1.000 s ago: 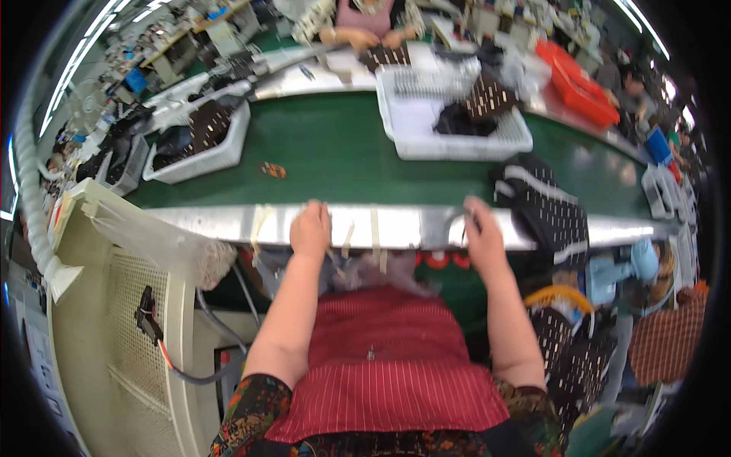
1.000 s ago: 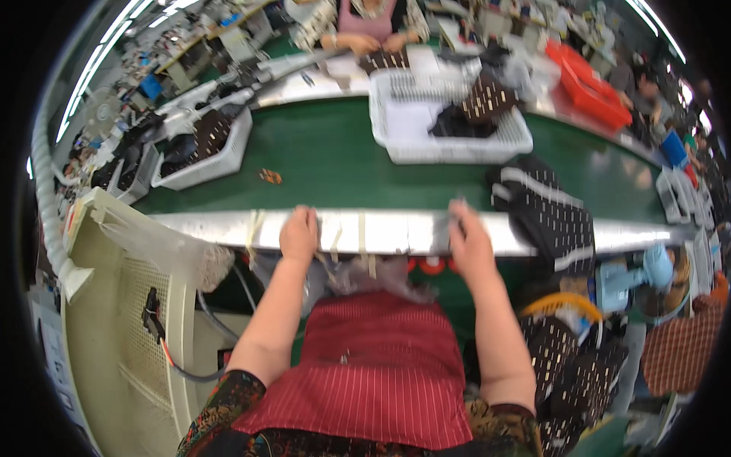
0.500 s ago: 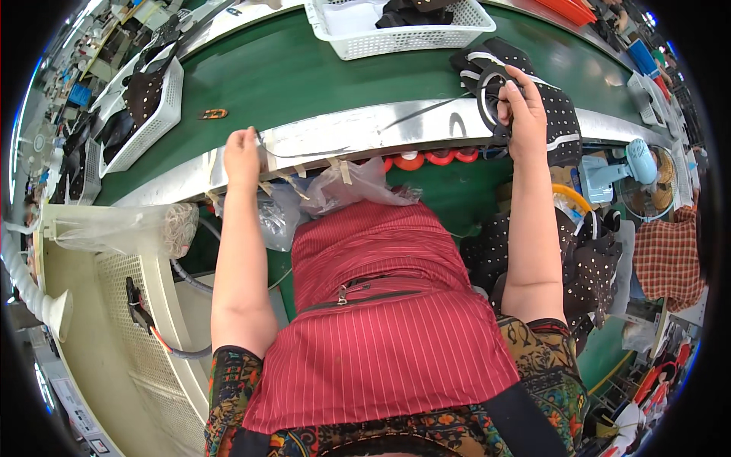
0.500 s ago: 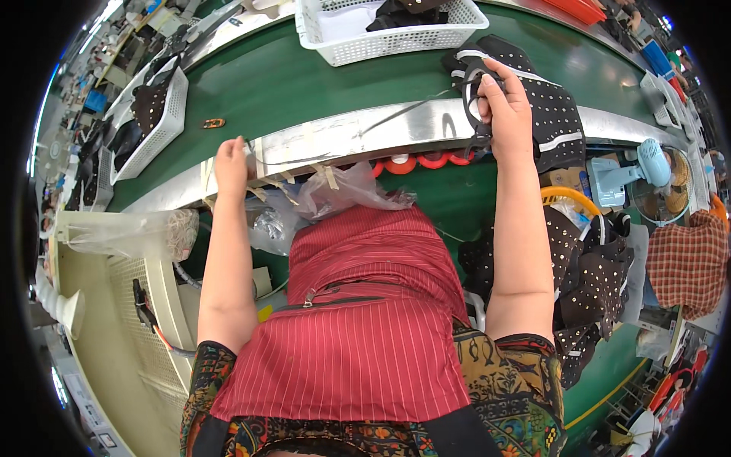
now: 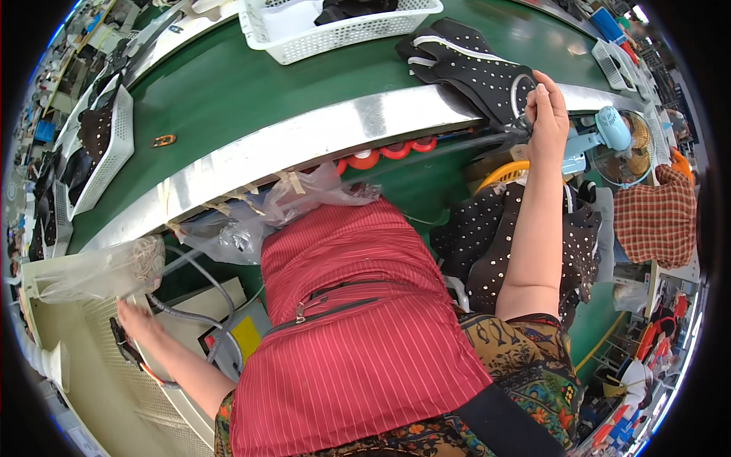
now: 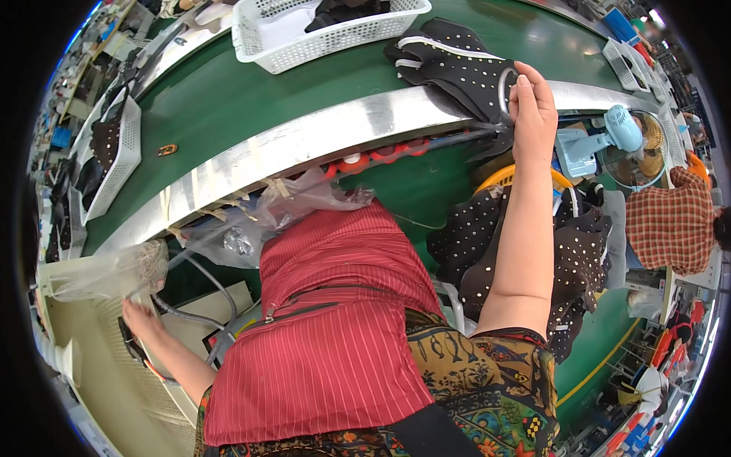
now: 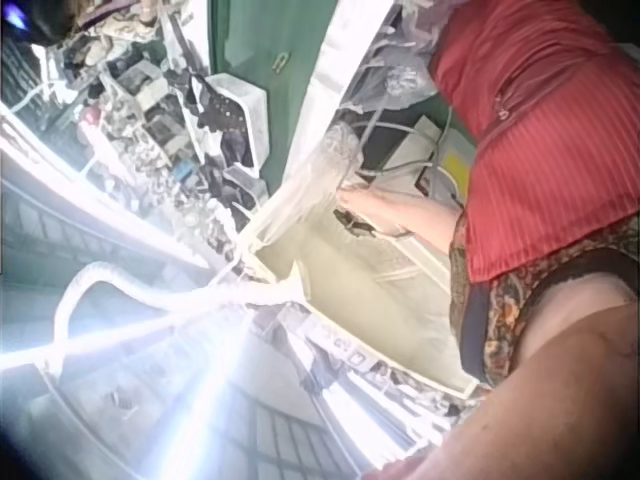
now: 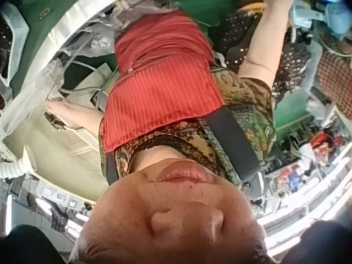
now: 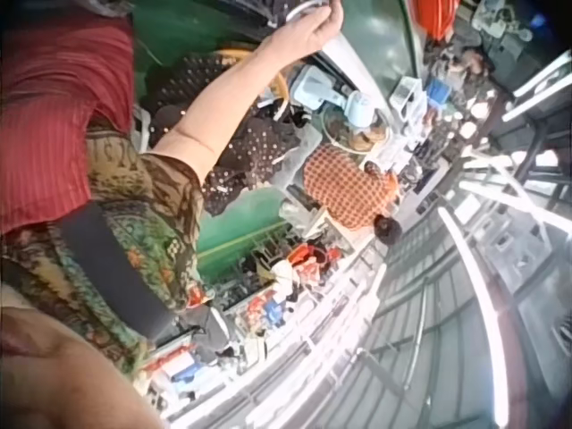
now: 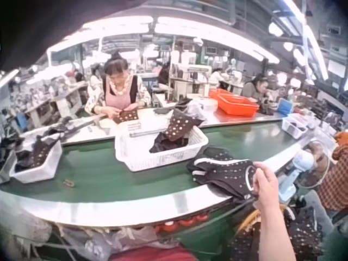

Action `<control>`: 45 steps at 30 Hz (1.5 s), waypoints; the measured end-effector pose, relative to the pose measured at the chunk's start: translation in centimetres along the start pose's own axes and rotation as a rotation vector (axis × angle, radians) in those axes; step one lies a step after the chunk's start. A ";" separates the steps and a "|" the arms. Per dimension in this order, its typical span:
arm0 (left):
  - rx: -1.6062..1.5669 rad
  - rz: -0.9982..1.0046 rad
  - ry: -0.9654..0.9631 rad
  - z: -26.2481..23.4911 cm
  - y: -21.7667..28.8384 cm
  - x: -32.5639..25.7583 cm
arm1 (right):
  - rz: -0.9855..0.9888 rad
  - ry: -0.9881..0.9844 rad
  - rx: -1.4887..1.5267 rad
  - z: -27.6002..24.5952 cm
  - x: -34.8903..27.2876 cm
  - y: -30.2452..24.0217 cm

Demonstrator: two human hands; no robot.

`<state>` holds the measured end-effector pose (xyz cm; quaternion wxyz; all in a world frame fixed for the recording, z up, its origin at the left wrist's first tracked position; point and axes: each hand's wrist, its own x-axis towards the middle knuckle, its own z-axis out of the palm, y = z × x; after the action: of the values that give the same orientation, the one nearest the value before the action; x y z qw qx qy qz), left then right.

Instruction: The person uses a handheld tool to attach small metallic studs to black shoe uppers on a perforated work surface. They repeatedly pick up shoe parts, apply the tool, and place the finished pieces into white baskets. The person also handles a roll of tape and a plastic bag during the process.

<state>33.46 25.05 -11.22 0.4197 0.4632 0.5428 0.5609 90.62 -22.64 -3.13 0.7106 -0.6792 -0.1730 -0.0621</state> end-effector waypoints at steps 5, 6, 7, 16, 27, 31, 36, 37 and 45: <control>0.242 -0.010 0.232 -5.3 0.8 -2.7 | -0.185 0.159 -0.416 -3.5 2.5 0.2; 0.278 0.000 0.300 -5.8 1.0 -3.4 | -0.256 0.175 -0.456 -4.1 3.1 0.2; 0.354 0.013 0.293 -6.4 0.9 -3.6 | -0.289 0.181 -0.520 -4.6 3.6 0.0; 0.378 0.021 -0.102 -1.9 0.6 -6.3 | -0.645 0.092 -1.034 -3.1 6.4 -0.2; 0.278 -0.089 -0.690 9.0 4.7 -15.1 | -0.536 -0.301 -1.464 -0.2 7.8 5.3; 0.422 0.014 -0.987 12.5 6.1 -19.7 | -0.548 -0.317 -1.085 4.3 3.4 2.6; 0.455 0.190 -1.385 16.9 8.7 -24.9 | -0.309 -1.022 -0.242 12.8 -9.6 -2.8; 0.425 0.228 -1.440 17.6 8.9 -25.5 | -0.246 -1.150 -0.094 14.3 -11.9 -3.0; 0.470 0.172 -1.483 17.7 9.8 -24.6 | 0.202 -1.358 0.126 16.8 -16.0 -1.5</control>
<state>56.43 4.45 -3.34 0.5185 0.8342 0.1876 0.0059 72.53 -8.55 -6.68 0.4853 -0.5378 -0.5189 0.4538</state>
